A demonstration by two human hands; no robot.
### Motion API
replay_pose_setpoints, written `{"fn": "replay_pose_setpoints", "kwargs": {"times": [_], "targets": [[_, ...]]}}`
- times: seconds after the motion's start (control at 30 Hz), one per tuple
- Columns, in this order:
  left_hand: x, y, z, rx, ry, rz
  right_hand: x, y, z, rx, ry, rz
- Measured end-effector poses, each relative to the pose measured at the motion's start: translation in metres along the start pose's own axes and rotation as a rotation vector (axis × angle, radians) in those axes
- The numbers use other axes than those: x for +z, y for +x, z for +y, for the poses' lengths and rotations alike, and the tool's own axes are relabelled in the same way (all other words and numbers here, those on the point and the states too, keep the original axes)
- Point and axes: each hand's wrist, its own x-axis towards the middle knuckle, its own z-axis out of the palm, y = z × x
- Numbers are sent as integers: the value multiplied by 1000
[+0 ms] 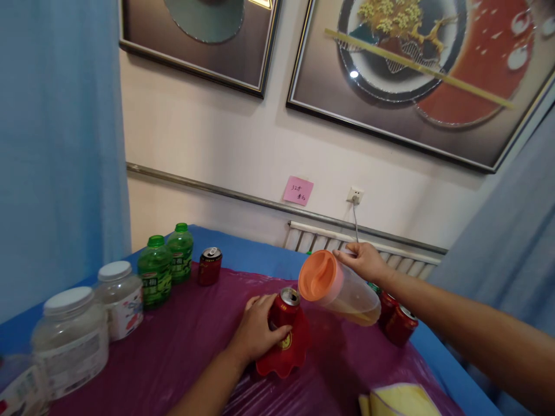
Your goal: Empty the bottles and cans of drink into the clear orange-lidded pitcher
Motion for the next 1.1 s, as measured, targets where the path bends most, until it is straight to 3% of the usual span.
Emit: {"fn": "replay_pose_setpoints", "kwargs": {"times": [1.1], "targets": [[-1, 0, 0, -24, -19, -37, 2, 2, 3, 10, 15, -30]]}}
